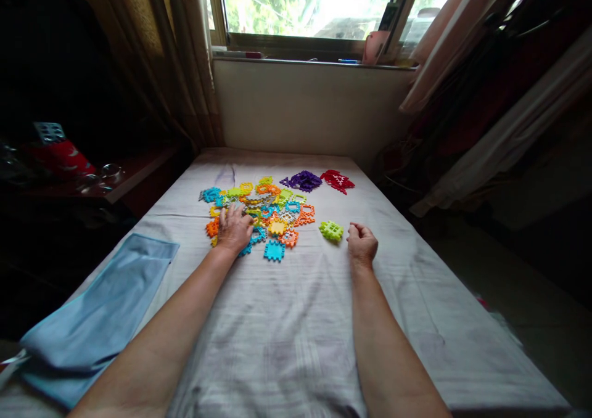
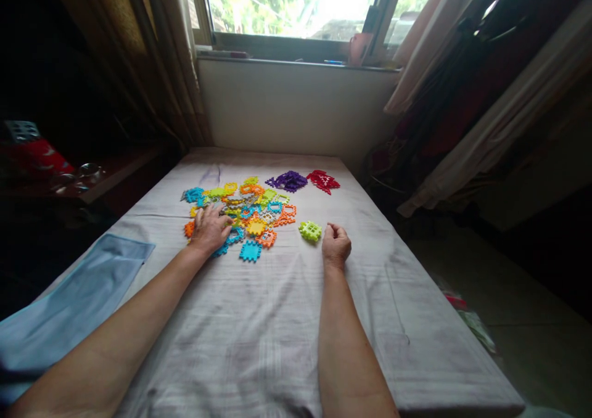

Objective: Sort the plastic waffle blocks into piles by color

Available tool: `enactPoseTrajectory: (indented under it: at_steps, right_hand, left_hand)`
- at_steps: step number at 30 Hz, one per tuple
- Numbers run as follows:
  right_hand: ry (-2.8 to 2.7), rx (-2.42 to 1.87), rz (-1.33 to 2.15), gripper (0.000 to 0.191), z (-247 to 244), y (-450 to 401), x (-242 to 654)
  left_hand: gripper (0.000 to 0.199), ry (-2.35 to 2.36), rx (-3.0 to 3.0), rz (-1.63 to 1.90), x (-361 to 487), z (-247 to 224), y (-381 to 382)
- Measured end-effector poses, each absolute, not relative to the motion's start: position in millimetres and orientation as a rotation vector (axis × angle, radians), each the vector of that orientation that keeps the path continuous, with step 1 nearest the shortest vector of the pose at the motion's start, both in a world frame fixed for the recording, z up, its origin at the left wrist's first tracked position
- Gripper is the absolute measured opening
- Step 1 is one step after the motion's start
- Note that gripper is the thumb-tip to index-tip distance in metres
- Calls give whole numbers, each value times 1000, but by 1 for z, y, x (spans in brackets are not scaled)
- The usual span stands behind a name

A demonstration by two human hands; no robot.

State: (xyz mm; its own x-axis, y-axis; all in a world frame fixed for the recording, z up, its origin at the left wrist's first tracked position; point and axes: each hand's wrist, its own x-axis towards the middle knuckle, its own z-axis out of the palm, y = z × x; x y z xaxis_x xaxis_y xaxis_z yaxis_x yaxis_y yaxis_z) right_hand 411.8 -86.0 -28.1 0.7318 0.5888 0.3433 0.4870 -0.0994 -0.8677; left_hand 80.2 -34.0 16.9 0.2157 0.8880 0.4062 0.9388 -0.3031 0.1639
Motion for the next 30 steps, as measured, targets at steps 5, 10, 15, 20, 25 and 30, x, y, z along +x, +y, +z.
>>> enactPoseTrajectory:
  at_steps: [5, 10, 15, 20, 25, 30]
  right_hand:
    - [-983, -1651, 82, 39, 2, -98, 372]
    - [-1460, -1380, 316, 31, 16, -108, 326]
    - [-1562, -1283, 533, 25, 12, -110, 312]
    - [-1539, -1285, 520, 25, 13, -109, 314]
    - [-1245, -1460, 369, 31, 16, -104, 343]
    - [-875, -1693, 216, 39, 2, -93, 391]
  left_hand:
    - [15, -1626, -2455, -734, 89, 22, -53]
    - [22, -1431, -2638, -749, 111, 23, -77]
    - [21, -1324, -2727, -733, 128, 24, -88]
    - [23, -1315, -2757, -743, 134, 24, -89]
    - [38, -1269, -2739, -835, 132, 20, -91]
    - [43, -1318, -2704, -843, 120, 10, -89]
